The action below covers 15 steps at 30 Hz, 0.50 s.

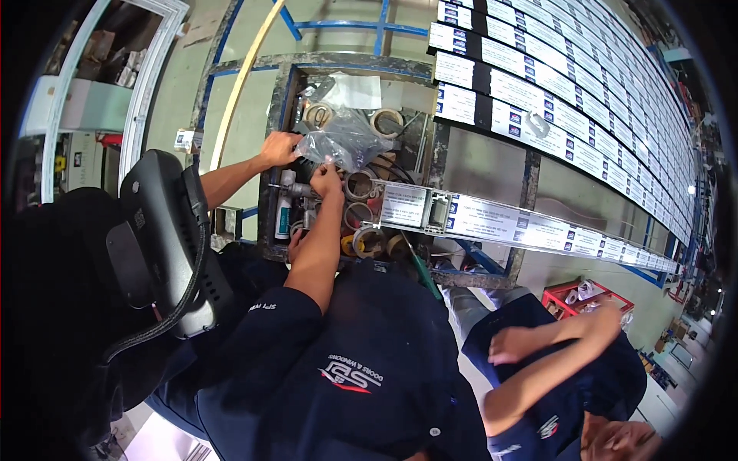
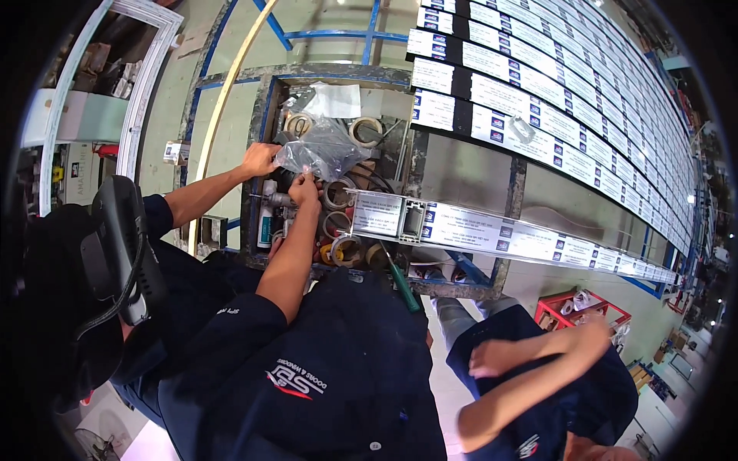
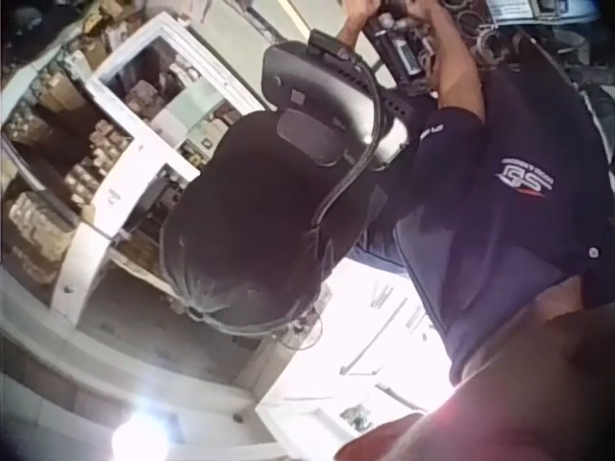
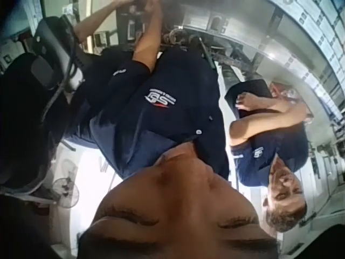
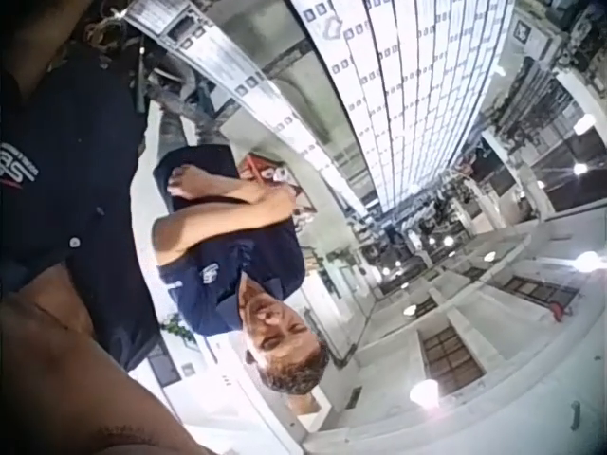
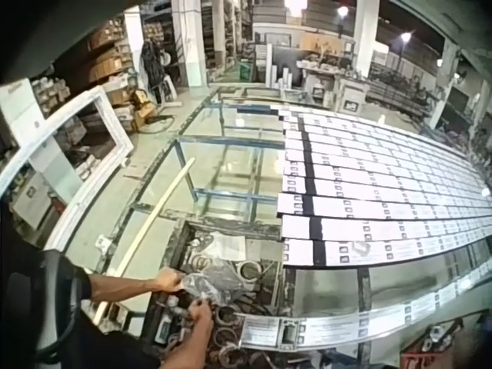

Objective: The person assembles small metal components, measures them with a measuring tape, and applies labels to them. The assembly involves using a hammer, pliers, and a screwdriver to work with screws.

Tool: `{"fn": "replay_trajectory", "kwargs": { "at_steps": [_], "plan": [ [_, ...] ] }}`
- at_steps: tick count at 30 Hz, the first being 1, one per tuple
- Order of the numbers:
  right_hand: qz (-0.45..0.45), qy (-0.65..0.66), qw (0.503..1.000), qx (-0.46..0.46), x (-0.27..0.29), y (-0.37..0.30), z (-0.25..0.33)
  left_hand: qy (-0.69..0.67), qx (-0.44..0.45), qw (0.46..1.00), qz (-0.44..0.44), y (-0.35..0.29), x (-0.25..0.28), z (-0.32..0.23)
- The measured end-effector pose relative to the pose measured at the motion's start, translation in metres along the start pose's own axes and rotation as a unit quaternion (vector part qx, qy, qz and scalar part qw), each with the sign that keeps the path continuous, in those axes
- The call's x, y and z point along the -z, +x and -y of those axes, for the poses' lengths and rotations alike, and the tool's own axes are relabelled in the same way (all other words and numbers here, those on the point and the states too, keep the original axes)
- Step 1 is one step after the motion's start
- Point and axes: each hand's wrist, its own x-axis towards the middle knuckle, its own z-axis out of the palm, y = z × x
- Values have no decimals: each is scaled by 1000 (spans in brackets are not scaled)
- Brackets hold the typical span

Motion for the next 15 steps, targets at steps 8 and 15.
{"fn": "replay_trajectory", "kwargs": {
  "at_steps": [8, 15],
  "plan": [
    [-148, 96, 984, -23, -106, -172, -116, 349, -79, 930, -80, -6, -10, -15],
    [-281, 179, 943, -18, -63, -70, -132, 295, -69, 952, -46, 19, 1, 6]
  ]
}}
